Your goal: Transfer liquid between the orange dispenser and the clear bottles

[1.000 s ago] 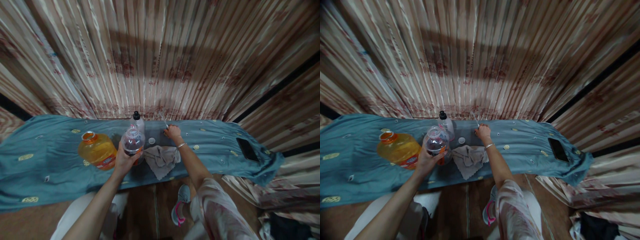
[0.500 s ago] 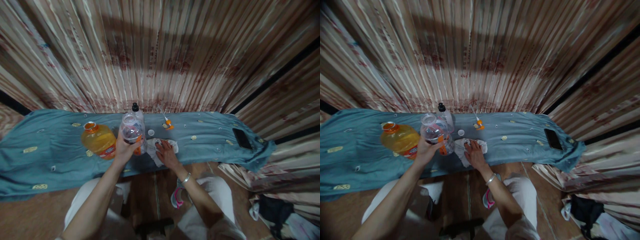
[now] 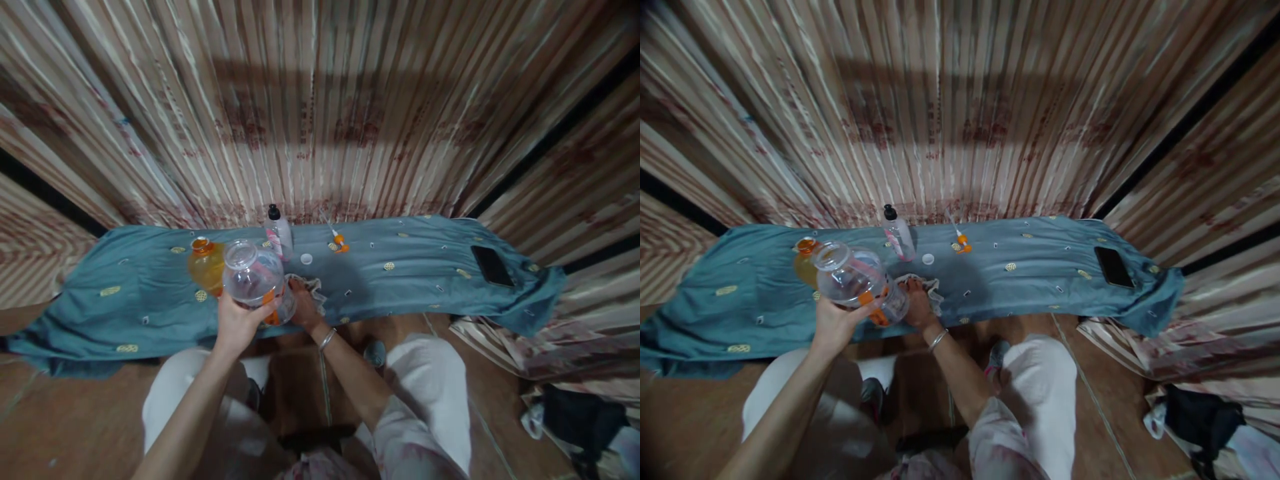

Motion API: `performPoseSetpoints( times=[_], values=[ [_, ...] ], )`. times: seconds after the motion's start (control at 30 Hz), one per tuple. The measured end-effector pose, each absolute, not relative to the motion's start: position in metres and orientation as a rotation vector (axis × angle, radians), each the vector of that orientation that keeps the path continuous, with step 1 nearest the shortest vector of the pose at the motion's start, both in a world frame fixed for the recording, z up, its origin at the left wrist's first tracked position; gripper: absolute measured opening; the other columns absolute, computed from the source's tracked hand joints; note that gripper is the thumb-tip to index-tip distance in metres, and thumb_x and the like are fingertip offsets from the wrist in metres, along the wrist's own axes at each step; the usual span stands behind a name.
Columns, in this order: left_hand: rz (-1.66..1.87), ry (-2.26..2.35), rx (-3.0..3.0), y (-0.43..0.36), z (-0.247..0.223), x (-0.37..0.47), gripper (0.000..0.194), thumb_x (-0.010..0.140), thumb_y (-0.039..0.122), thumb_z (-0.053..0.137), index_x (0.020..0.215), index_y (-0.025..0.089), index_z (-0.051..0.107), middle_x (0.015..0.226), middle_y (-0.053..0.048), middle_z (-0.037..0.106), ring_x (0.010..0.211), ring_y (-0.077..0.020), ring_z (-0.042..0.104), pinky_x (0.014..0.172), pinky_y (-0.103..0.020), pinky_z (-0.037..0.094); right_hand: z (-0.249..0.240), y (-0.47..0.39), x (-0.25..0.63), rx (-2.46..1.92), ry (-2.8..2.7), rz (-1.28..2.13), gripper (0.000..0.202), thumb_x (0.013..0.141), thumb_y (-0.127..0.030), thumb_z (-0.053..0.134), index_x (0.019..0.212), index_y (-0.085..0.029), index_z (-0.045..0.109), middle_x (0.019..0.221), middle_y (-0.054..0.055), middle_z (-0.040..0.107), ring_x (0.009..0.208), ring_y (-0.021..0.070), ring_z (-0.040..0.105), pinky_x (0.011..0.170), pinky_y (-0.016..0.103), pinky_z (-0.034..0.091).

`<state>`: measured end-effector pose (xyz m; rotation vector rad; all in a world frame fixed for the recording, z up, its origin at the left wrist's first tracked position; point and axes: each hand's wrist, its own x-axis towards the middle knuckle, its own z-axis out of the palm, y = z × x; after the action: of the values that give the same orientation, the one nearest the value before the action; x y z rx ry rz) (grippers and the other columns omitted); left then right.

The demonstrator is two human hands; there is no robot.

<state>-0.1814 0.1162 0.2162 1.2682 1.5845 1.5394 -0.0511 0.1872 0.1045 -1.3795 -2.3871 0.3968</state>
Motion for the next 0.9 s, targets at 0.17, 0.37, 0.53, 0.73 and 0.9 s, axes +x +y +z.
performPoseSetpoints(
  times=[0.17, 0.37, 0.53, 0.73, 0.9],
  values=[
    [1.506, 1.619, 1.311, 0.102, 0.219, -0.188, 0.061, 0.047, 0.051, 0.094, 0.091, 0.016, 0.068, 0.093, -0.008, 0.077, 0.092, -0.0300, 0.075, 0.092, -0.046, 0.061, 0.110, 0.167, -0.041, -1.359, -2.465, 0.463, 0.028, 0.093, -0.014, 0.060, 0.118, -0.015, 0.074, 0.123, 0.014, 0.074, 0.114, 0.0222, 0.068, 0.103, 0.033, 0.052],
    [1.545, 1.612, 1.325, 0.112, 0.210, -0.190, 0.073, 0.047, 0.050, 0.094, 0.106, 0.015, 0.067, 0.102, -0.010, 0.076, 0.104, -0.0331, 0.073, 0.101, -0.049, 0.057, 0.126, 0.158, 0.018, -1.607, -2.398, 0.403, 0.023, 0.094, -0.016, 0.057, 0.106, -0.018, 0.076, 0.116, 0.013, 0.077, 0.112, 0.0245, 0.070, 0.097, 0.033, 0.054],
    [1.547, 1.559, 1.340, 0.129, 0.204, -0.186, 0.081, 0.049, 0.045, 0.094, 0.119, 0.017, 0.065, 0.112, -0.010, 0.075, 0.110, -0.0319, 0.072, 0.105, -0.049, 0.055, 0.143, 0.182, 0.069, -1.852, -2.242, 0.259, 0.030, 0.096, -0.016, 0.053, 0.120, -0.016, 0.071, 0.128, 0.018, 0.072, 0.120, 0.0280, 0.066, 0.105, 0.041, 0.049],
    [1.587, 1.439, 1.349, 0.160, 0.194, -0.175, 0.073, 0.050, 0.042, 0.092, 0.113, 0.018, 0.063, 0.110, -0.009, 0.074, 0.107, -0.0289, 0.072, 0.104, -0.046, 0.055, 0.151, 0.211, 0.056, -1.798, -2.203, 0.170, 0.046, 0.099, -0.037, 0.060, 0.137, -0.010, 0.062, 0.157, 0.026, 0.049, 0.142, 0.0340, 0.051, 0.115, 0.048, 0.041],
    [1.606, 1.435, 1.366, 0.167, 0.183, -0.175, 0.074, 0.051, 0.048, 0.093, 0.113, 0.020, 0.063, 0.106, -0.007, 0.073, 0.106, -0.0284, 0.071, 0.103, -0.046, 0.054, 0.143, 0.257, 0.012, -1.732, -2.258, 0.246, 0.042, 0.095, -0.029, 0.067, 0.131, -0.008, 0.063, 0.135, 0.023, 0.068, 0.130, 0.0275, 0.062, 0.112, 0.037, 0.046]
  ],
)
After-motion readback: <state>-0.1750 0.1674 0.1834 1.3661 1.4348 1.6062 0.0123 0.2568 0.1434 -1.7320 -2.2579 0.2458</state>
